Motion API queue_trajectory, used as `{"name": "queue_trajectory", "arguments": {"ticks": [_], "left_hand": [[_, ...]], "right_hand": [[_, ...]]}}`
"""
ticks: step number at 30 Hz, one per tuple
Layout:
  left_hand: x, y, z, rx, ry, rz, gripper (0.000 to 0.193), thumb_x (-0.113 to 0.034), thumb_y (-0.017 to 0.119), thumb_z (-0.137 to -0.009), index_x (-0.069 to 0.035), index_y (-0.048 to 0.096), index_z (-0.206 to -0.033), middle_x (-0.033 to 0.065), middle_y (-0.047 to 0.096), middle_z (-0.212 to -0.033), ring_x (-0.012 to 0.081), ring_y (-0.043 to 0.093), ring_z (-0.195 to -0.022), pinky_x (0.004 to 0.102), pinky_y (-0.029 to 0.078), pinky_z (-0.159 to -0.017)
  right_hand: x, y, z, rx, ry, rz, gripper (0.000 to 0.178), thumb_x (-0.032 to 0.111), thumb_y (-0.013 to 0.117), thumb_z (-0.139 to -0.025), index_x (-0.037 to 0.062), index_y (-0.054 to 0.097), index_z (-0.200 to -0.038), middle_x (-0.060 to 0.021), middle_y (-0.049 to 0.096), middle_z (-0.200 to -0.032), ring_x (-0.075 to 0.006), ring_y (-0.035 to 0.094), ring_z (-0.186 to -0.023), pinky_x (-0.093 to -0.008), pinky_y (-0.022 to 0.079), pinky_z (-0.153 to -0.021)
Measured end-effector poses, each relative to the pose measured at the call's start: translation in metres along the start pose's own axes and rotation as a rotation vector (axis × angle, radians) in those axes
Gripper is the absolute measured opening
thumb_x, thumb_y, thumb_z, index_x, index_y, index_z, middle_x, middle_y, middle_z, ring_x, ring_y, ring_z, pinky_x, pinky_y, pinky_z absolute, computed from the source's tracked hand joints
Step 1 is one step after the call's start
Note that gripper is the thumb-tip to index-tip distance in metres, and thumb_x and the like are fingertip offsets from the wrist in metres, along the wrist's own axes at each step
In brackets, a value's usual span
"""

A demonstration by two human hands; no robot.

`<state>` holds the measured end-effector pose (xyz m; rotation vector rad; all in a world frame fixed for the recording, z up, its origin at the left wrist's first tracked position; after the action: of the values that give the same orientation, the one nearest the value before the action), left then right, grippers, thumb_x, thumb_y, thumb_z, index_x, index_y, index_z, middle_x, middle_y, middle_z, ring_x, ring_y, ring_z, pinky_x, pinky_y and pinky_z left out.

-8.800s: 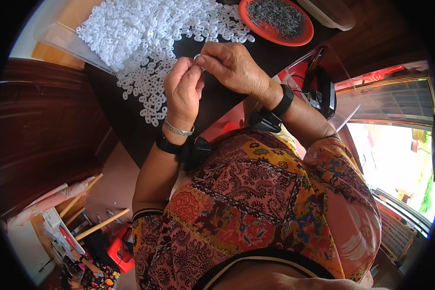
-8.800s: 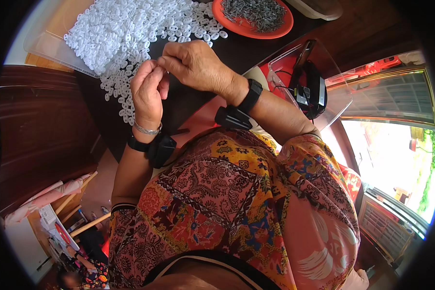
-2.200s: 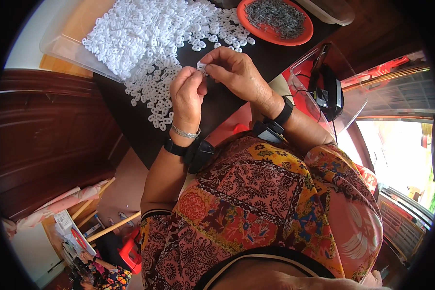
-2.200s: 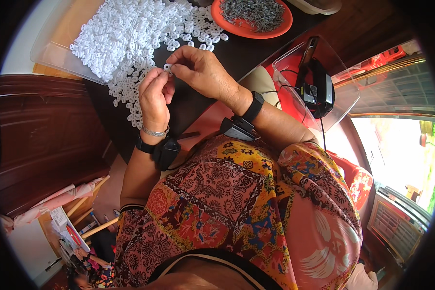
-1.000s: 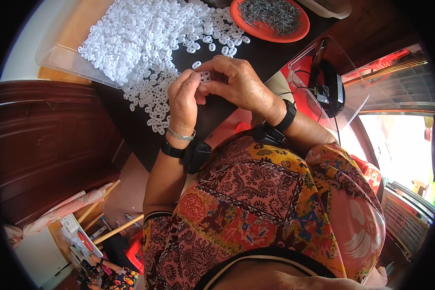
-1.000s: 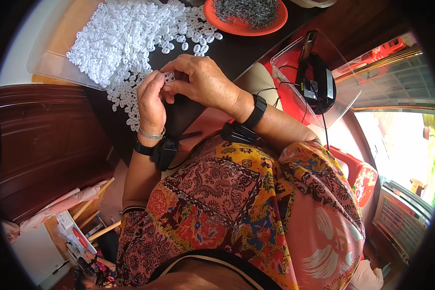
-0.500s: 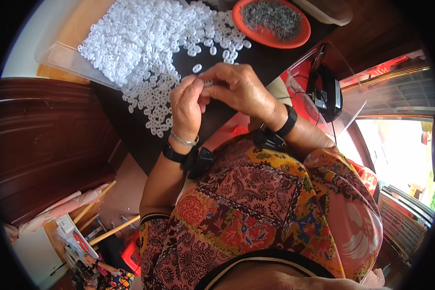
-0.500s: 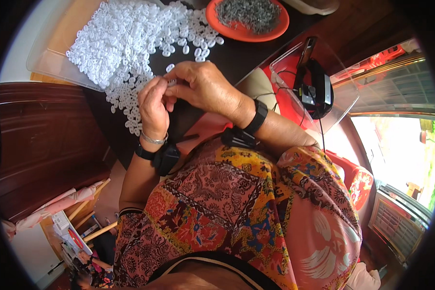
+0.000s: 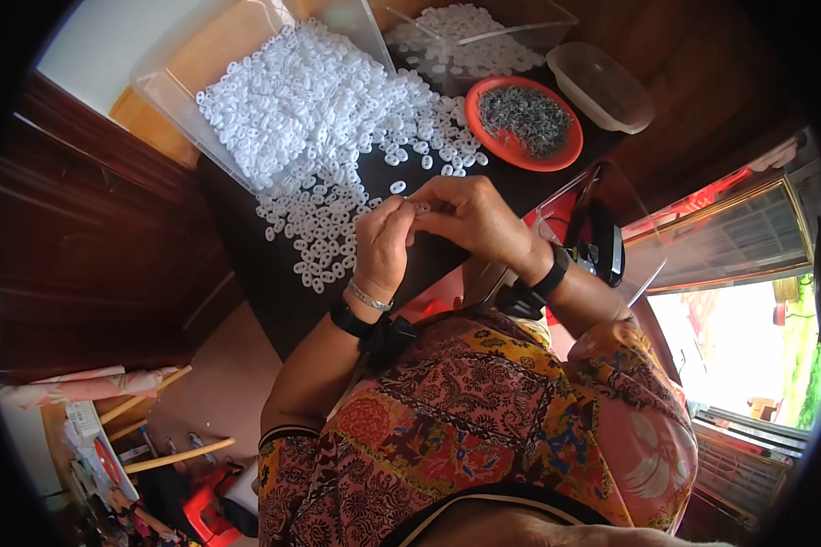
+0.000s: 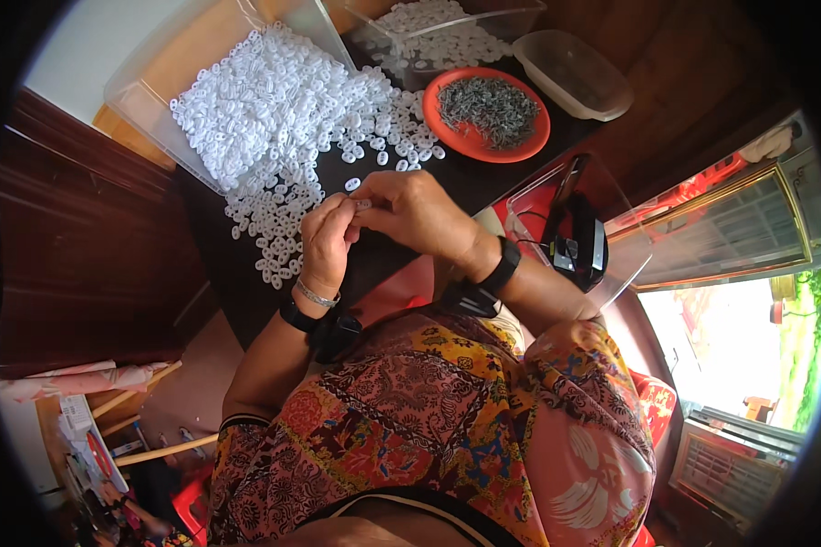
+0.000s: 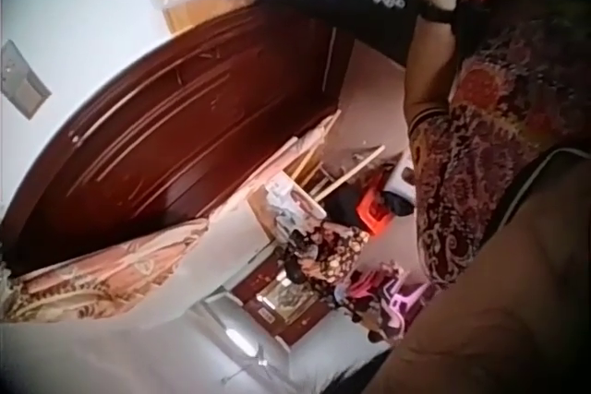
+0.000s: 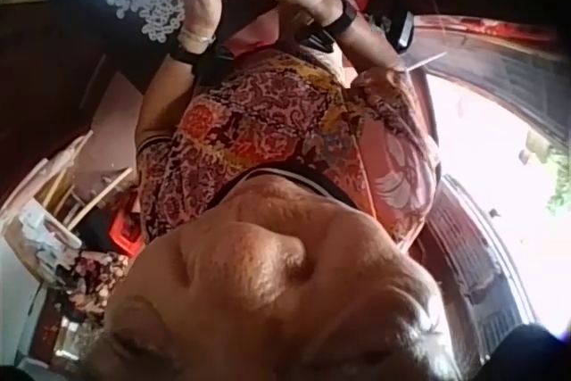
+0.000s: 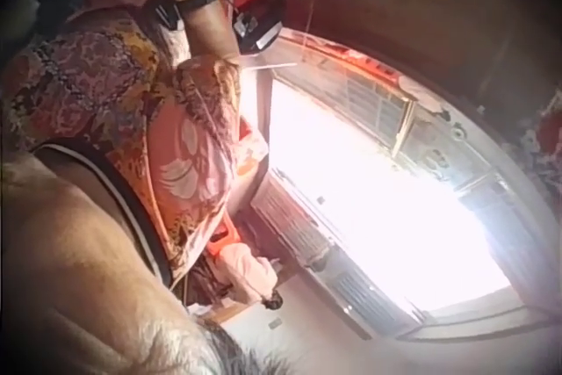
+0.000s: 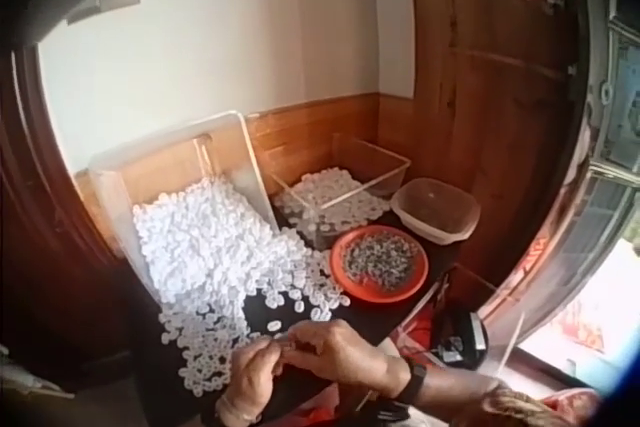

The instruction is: The person is manually assembling small white plastic components by inserting tiny metal pins into them at a workspace.

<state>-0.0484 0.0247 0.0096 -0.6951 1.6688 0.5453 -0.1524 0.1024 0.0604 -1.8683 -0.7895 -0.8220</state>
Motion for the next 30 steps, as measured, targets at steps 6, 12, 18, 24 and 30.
{"name": "queue_trajectory", "arguments": {"ticks": [6, 12, 18, 24, 30], "left_hand": [[0.001, -0.024, -0.01, -0.122, 0.081, -0.062, 0.028, -0.019, 0.046, -0.089, -0.004, 0.053, -0.067, -0.0012, 0.043, -0.054, 0.0057, 0.039, -0.048, 0.0215, 0.028, -0.044], [0.01, -0.045, -0.027, -0.31, -0.09, 0.245, 0.023, -0.017, 0.049, -0.087, -0.007, 0.054, -0.067, -0.0034, 0.043, -0.054, 0.0052, 0.035, -0.043, 0.0196, 0.023, -0.038], [0.018, -0.063, -0.029, -0.372, -0.099, 0.311, 0.021, -0.016, 0.05, -0.085, -0.005, 0.054, -0.068, -0.0015, 0.045, -0.054, 0.006, 0.036, -0.042, 0.0207, 0.025, -0.038], [0.017, -0.06, -0.03, -0.362, -0.095, 0.315, 0.021, -0.016, 0.051, -0.084, -0.005, 0.055, -0.067, -0.0013, 0.045, -0.053, 0.0061, 0.037, -0.042, 0.0209, 0.025, -0.037], [0.018, -0.056, -0.03, -0.321, -0.12, 0.249, 0.024, -0.02, 0.048, -0.087, -0.005, 0.055, -0.069, -0.0008, 0.046, -0.054, 0.0065, 0.036, -0.043, 0.0211, 0.027, -0.039]], "right_hand": [[0.016, -0.102, -0.097, -0.309, -0.175, 0.656, 0.019, 0.021, 0.06, -0.083, 0.0036, 0.065, -0.089, -0.0124, 0.062, -0.068, -0.0198, 0.058, -0.059, -0.0309, 0.047, -0.058], [-0.018, -0.12, -0.135, -0.414, -0.451, 0.704, 0.058, 0.011, 0.063, -0.076, 0.006, 0.044, -0.13, -0.0234, 0.062, -0.097, -0.0344, 0.063, -0.081, -0.0384, 0.05, -0.071], [-0.061, -0.019, -0.099, 0.117, -0.238, 0.783, 0.02, 0.023, 0.052, -0.082, 0.006, 0.064, -0.081, -0.0142, 0.063, -0.075, -0.0319, 0.062, -0.074, -0.043, 0.048, -0.068], [-0.096, -0.008, -0.091, 0.265, 0.034, 1.047, 0.02, 0.018, 0.051, -0.076, 0.0105, 0.068, -0.081, -0.0136, 0.066, -0.084, -0.0324, 0.064, -0.082, -0.043, 0.051, -0.072], [-0.091, 0.002, -0.099, 0.246, 0.068, 0.912, 0.021, 0.02, 0.053, -0.074, 0.0111, 0.069, -0.083, -0.0139, 0.066, -0.087, -0.0329, 0.063, -0.085, -0.0435, 0.05, -0.076]]}}
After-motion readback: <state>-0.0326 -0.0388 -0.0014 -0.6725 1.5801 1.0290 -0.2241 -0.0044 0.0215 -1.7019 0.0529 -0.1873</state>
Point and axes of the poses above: each hand's wrist, its own z-axis away from the middle knuckle, its own y-axis out of the palm, x = y × z, the point moved 6 cm from there along -z, towards the middle knuckle
